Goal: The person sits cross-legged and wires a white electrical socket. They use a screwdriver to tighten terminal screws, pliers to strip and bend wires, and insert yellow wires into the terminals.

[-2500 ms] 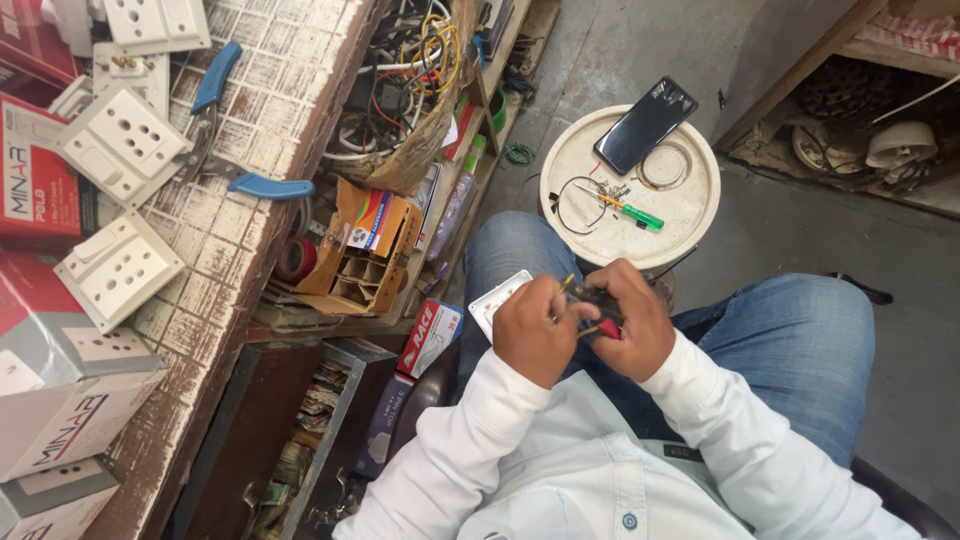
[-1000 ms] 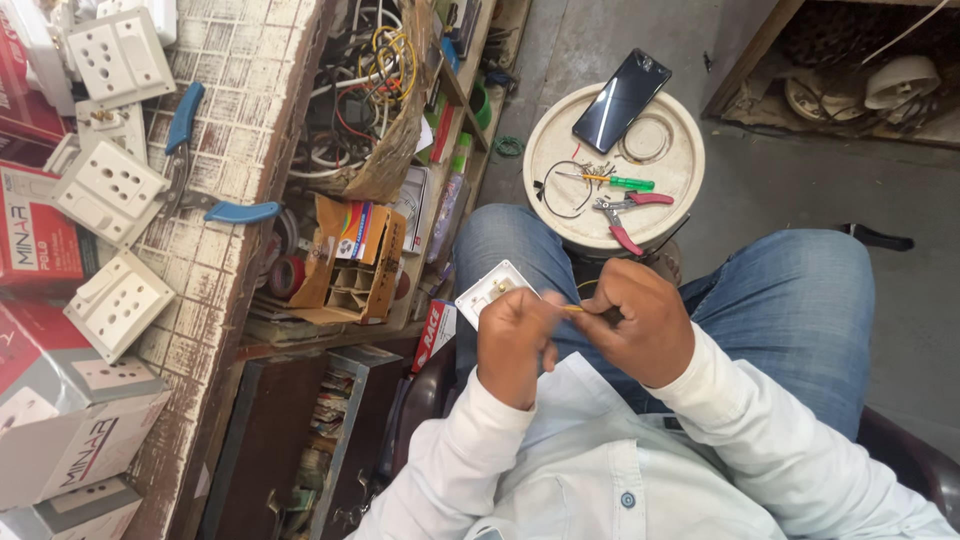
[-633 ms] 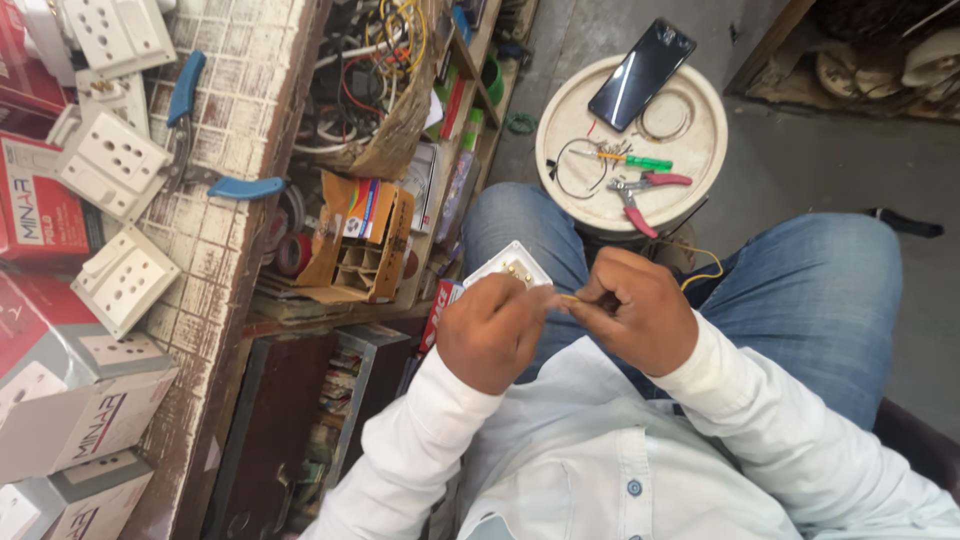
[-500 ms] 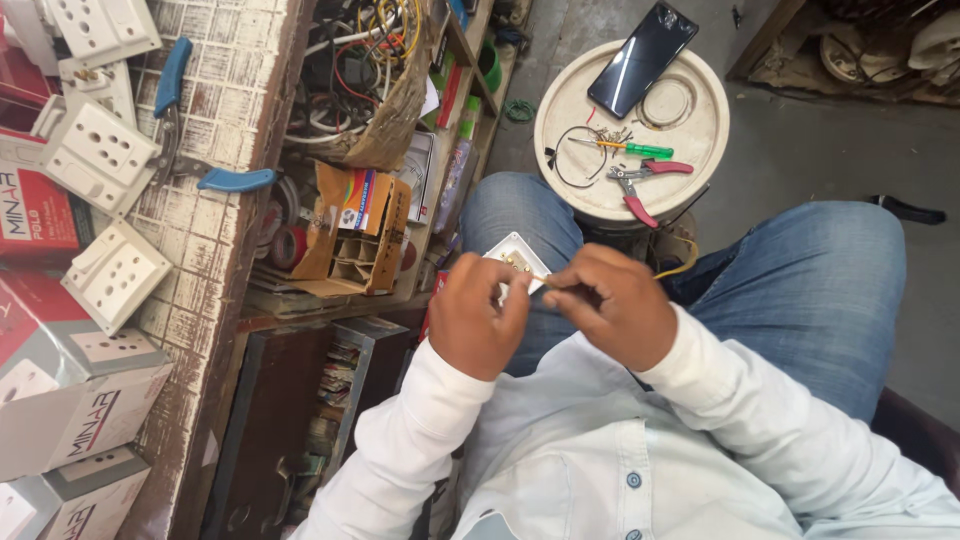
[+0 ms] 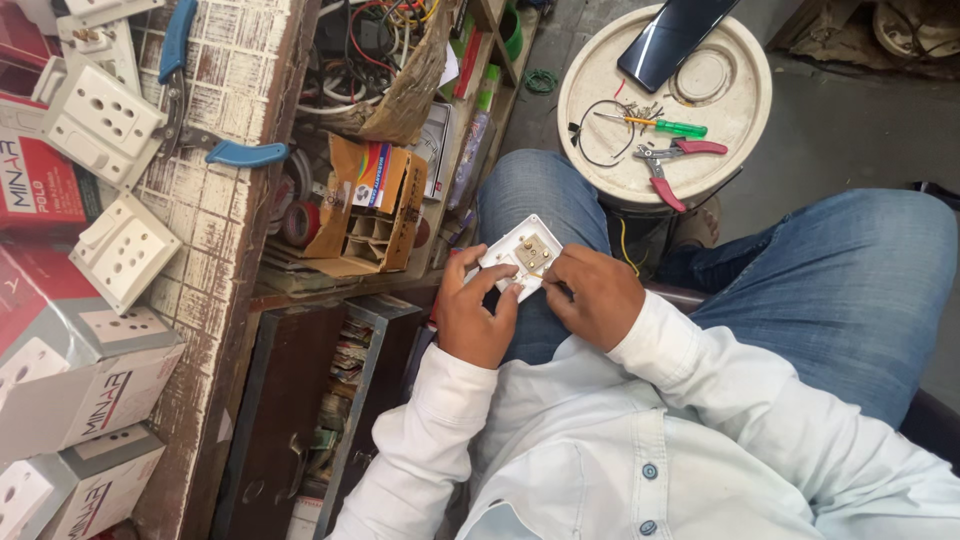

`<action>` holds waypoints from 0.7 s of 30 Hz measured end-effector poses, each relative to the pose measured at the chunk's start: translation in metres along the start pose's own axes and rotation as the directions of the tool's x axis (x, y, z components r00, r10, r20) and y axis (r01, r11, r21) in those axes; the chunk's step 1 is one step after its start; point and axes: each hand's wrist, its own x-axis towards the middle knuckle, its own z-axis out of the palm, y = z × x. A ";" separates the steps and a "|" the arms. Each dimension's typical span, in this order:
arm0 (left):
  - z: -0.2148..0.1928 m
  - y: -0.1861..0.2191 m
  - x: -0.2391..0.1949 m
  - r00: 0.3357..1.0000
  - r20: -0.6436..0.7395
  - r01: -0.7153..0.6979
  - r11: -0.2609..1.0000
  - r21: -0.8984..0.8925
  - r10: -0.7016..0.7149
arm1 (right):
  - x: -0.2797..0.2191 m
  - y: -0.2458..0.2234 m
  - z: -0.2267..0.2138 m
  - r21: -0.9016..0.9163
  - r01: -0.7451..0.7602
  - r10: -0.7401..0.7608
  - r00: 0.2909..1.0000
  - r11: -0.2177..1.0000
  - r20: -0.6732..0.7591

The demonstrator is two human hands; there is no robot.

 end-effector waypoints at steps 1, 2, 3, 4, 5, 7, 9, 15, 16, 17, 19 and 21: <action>0.001 -0.001 0.000 1.000 -0.002 -0.001 1.000 0.007 0.001 | 0.001 0.000 -0.001 -0.009 -0.007 0.008 1.000 1.000 0.009; 0.003 -0.001 0.000 1.000 -0.004 -0.002 1.000 0.013 0.002 | 0.002 0.000 -0.002 -0.017 -0.015 0.015 1.000 1.000 0.017; 0.003 -0.002 -0.001 1.000 -0.006 -0.001 1.000 0.021 0.001 | 0.003 0.000 -0.003 -0.024 -0.022 0.023 0.999 0.999 0.027; 0.004 -0.001 -0.001 1.000 -0.013 0.018 1.000 0.017 -0.017 | 0.004 0.000 -0.004 -0.032 -0.033 0.034 0.998 0.999 0.044; 0.006 -0.001 -0.001 0.999 -0.021 0.033 0.999 0.013 -0.033 | 0.005 0.001 -0.005 -0.040 -0.043 0.045 0.997 0.998 0.057; 0.009 0.001 0.000 0.999 -0.039 0.026 1.000 0.015 -0.025 | 0.007 0.003 -0.007 -0.042 -0.053 0.056 0.996 0.998 0.072; 0.011 0.002 -0.001 0.998 -0.057 -0.017 0.999 0.027 0.019 | 0.008 0.005 -0.009 -0.029 -0.059 0.061 0.995 0.998 0.076; 0.019 0.008 -0.002 0.995 -0.063 -0.070 0.995 0.070 0.075 | 0.010 0.008 -0.010 -0.005 -0.084 0.084 0.994 0.996 0.065; 0.019 0.009 -0.002 0.996 -0.061 -0.057 0.998 0.037 0.059 | 0.010 0.007 -0.010 -0.012 -0.076 0.077 0.995 0.997 0.057; 0.018 0.009 -0.002 0.997 -0.057 -0.042 0.999 0.005 0.043 | 0.008 0.006 -0.010 -0.019 -0.069 0.070 0.996 0.997 0.051; 0.016 0.010 -0.004 0.998 -0.042 -0.037 0.999 -0.032 0.036 | 0.007 0.006 -0.011 -0.016 -0.067 0.068 0.997 0.998 0.049; 0.014 0.009 -0.007 0.998 -0.019 -0.055 0.998 -0.041 0.054 | 0.005 0.007 -0.011 0.008 -0.077 0.077 0.995 0.997 0.059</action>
